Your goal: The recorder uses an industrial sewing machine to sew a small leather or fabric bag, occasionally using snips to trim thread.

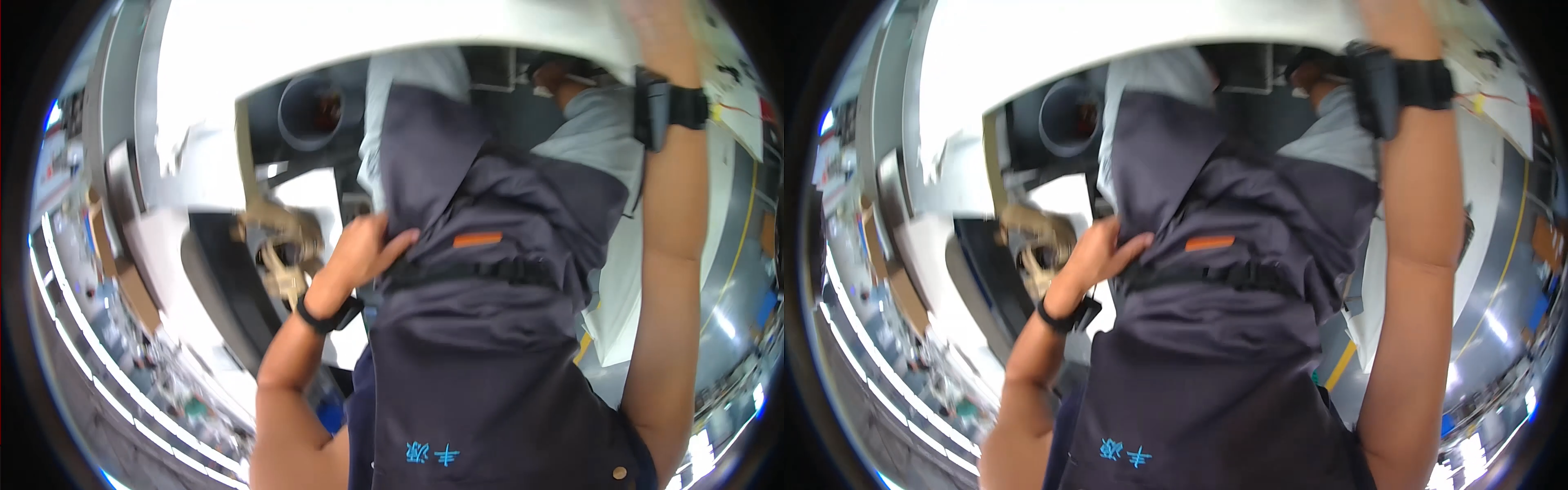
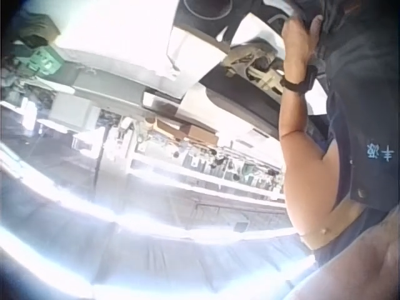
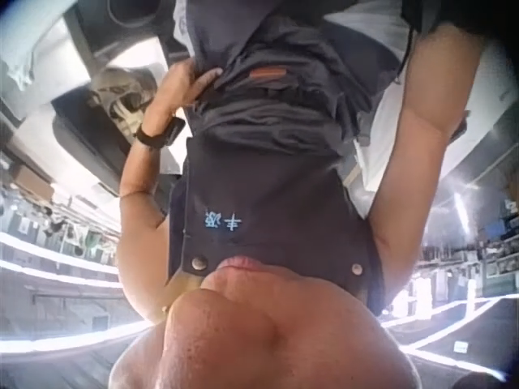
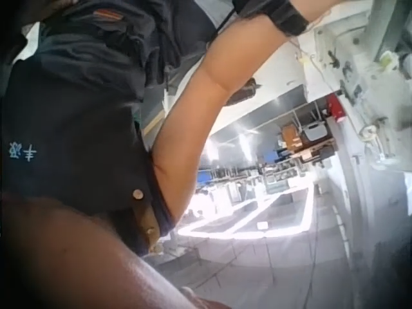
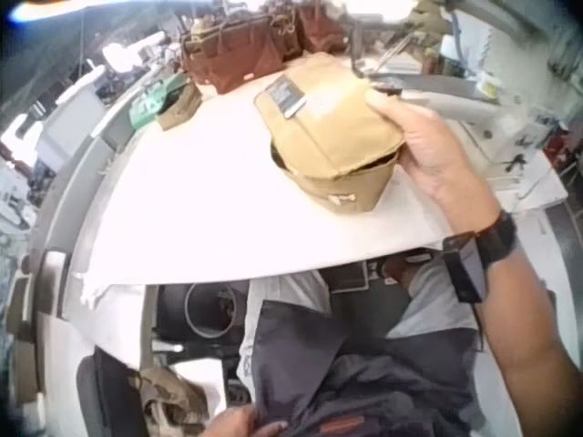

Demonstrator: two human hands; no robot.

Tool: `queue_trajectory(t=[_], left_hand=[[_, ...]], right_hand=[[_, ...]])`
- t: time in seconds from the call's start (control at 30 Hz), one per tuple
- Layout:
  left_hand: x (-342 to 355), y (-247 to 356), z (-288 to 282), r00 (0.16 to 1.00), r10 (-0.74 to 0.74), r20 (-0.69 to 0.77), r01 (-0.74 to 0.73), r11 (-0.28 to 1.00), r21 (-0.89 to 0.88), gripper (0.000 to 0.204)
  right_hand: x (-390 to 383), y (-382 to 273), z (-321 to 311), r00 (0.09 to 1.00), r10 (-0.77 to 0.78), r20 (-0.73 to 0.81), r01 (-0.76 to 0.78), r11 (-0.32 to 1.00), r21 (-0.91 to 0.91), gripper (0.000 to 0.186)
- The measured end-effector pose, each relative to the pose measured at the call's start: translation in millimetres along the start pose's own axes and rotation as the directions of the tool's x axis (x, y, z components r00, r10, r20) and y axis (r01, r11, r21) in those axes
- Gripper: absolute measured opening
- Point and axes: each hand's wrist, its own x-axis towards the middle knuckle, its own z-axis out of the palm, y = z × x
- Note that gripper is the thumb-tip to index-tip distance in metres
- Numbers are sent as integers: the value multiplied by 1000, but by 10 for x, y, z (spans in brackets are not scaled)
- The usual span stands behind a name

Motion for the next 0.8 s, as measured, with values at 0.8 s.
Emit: queue_trajectory(t=[0.8], left_hand=[[1247,2665,-1930,-1,830,-558,-517,477,711,31]], right_hand=[[-525,-119,265,994,-13,-113,-5,988,-155,28]])
